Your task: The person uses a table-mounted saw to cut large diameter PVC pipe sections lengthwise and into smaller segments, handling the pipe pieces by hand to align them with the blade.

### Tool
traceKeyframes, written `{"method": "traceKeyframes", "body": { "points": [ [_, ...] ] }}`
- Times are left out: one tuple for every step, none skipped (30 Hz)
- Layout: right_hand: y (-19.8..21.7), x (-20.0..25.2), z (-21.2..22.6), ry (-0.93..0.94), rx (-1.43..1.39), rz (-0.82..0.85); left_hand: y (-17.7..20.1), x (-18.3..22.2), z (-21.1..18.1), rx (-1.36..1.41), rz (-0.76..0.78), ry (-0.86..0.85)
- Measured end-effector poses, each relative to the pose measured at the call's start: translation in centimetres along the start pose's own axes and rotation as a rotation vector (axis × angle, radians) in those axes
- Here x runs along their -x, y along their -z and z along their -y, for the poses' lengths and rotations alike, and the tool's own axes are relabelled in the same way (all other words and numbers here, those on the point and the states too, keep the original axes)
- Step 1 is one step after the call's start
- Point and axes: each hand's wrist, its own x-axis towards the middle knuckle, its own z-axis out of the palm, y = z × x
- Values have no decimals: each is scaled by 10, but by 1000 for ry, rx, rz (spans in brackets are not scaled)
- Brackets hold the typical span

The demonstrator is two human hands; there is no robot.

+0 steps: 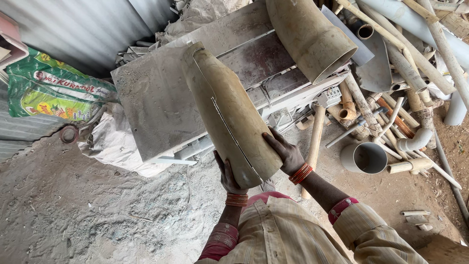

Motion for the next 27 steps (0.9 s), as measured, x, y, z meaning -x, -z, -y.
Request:
{"method": "traceKeyframes", "body": {
  "points": [
    [-1,0,0,-16,-14,16,0,1,1,-15,11,12],
    [-2,0,0,-32,-28,32,0,2,3,-29,21,24],
    [-3,0,-1,-49,-42,48,0,3,4,-43,32,36],
    [-4,1,-1,-44,-32,50,1,4,5,-44,29,20],
    [-5,2,-2,-40,-21,52,2,5,6,-44,26,4],
    [-6,2,-3,-35,-11,54,2,6,7,-44,23,-12],
    [-7,2,-4,-44,-20,53,1,6,8,-57,23,-11],
    [-9,2,-6,-52,-28,53,0,6,10,-70,24,-9],
    [-11,2,-7,-60,-36,52,-1,7,12,-83,24,-8],
    [-13,3,-8,-63,-21,64,0,9,13,-94,27,-7],
    [-14,3,-10,-66,-4,74,0,10,15,-104,30,-7],
    [-14,3,-11,-69,13,85,-1,11,16,-113,34,-8],
    [-15,4,-12,-58,-1,74,-1,12,17,-134,34,-13],
    [-16,4,-13,-47,-14,63,-3,13,19,-155,34,-17],
    [-16,4,-15,-35,-26,52,-4,14,21,-175,34,-22],
    [-17,4,-16,-45,-10,60,-5,15,22,-180,36,-23],
    [-19,3,-17,-52,5,69,-6,15,23,-186,38,-23],
    [-19,2,-17,-60,20,78,-6,15,24,-192,40,-23],
    [-19,1,-17,-65,23,81,-7,16,26,-195,38,-22],
    [-18,1,-17,-70,26,83,-8,16,27,-198,36,-21],
    [-18,1,-17,-76,30,86,-9,17,28,-201,34,-20],
    [-18,-1,-17,-83,43,95,-10,17,28,-207,32,-16],
    [-18,-2,-16,-89,56,103,-11,18,29,-211,31,-14],
    [-18,-3,-16,-96,69,111,-12,18,30,-216,30,-11],
    [-18,-3,-15,-91,69,118,-12,19,31,-213,33,-13],
    [-18,-3,-15,-86,69,125,-11,20,33,-210,35,-16],
    [-18,-4,-15,-80,70,131,-11,21,35,-208,37,-18]
  ]
}}
